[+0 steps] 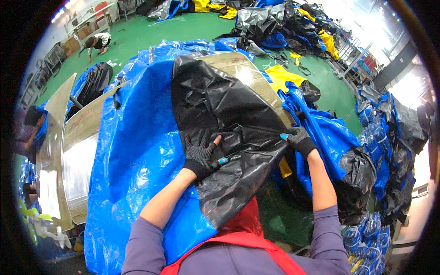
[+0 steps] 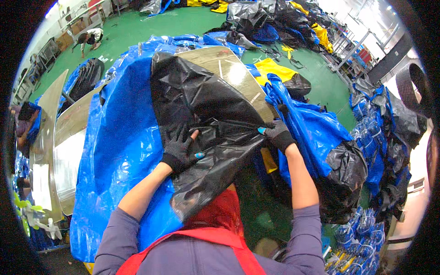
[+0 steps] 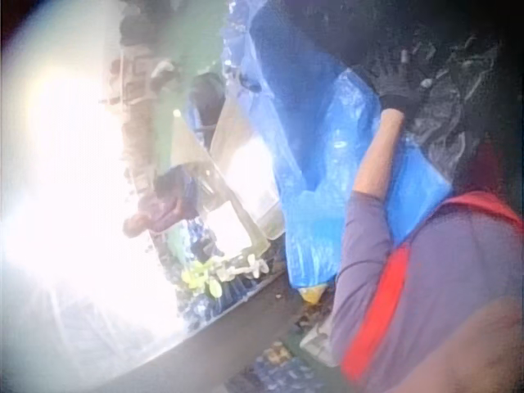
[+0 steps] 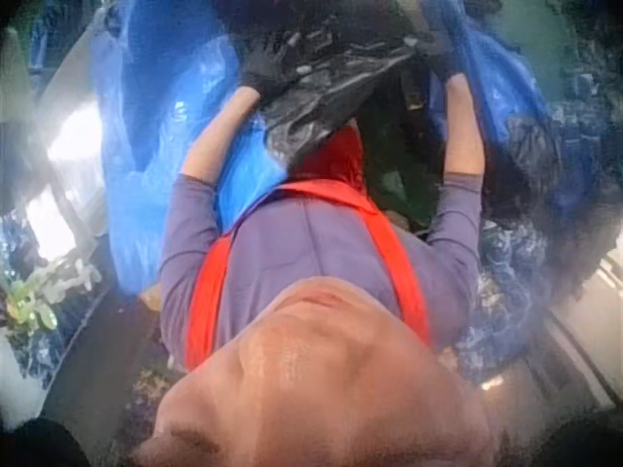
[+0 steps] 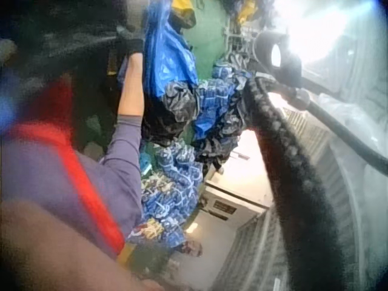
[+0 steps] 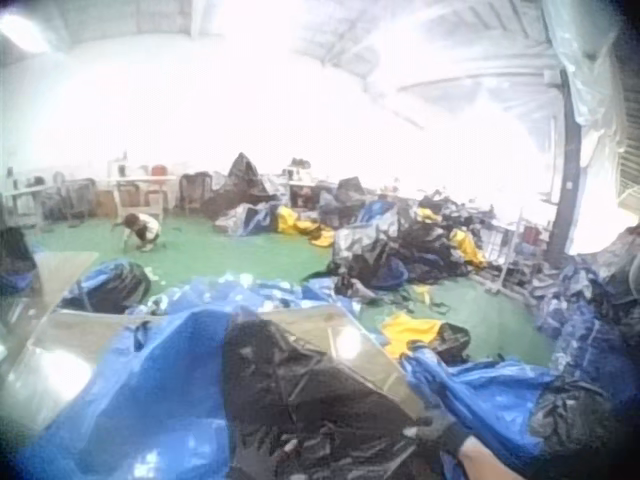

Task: The person repeatedly folds blue and yellow soft goods and places them into clear plastic bags on a worktable. The person handles each item one at a time, folds it, inserts it into a bag, and sets the bag aside. The process is repeated for multiple items throughout the clip.

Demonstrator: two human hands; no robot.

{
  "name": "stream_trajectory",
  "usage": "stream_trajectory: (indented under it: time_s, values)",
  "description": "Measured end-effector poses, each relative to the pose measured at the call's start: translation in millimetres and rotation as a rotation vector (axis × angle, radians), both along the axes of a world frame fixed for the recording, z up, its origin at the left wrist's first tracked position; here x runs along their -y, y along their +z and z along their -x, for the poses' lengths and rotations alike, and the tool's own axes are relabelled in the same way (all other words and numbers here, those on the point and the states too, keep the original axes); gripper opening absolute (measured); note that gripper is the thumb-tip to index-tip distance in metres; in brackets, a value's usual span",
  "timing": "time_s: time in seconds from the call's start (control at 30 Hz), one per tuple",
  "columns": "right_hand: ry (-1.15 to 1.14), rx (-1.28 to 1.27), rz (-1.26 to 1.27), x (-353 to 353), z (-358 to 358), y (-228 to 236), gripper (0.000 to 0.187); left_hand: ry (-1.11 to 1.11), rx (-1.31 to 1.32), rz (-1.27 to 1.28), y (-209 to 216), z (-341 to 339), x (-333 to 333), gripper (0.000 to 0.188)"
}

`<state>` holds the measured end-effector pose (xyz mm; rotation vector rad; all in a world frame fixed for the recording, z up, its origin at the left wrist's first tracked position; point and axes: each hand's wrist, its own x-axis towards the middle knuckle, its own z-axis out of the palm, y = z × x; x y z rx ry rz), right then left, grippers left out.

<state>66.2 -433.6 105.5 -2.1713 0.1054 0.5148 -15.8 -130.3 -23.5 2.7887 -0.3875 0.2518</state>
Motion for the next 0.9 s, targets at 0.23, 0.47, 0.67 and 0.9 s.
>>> stream_trajectory:
  time_s: [0.23, 0.47, 0.67, 0.9]
  values:
    - [0.325, 0.812, 0.717, -59.7, -25.4, -7.0, 0.082, -0.112, -0.120, 0.140, 20.1, -32.3, 10.0, 0.076]
    - [0.641, 0.565, 0.709, -131.6, -109.4, -21.4, 0.055, -0.164, 0.019, 0.031, 11.5, -31.4, 23.5, 0.091]
    - [0.175, 0.553, 0.856, -63.9, -124.0, 19.3, 0.044, -0.136, -0.090, 0.038, 6.6, -30.4, 21.6, 0.091]
    - [1.322, 0.049, 0.758, -72.1, -1.3, -14.8, 0.062, -0.106, -0.018, 0.012, -10.4, -35.4, 18.7, 0.076]
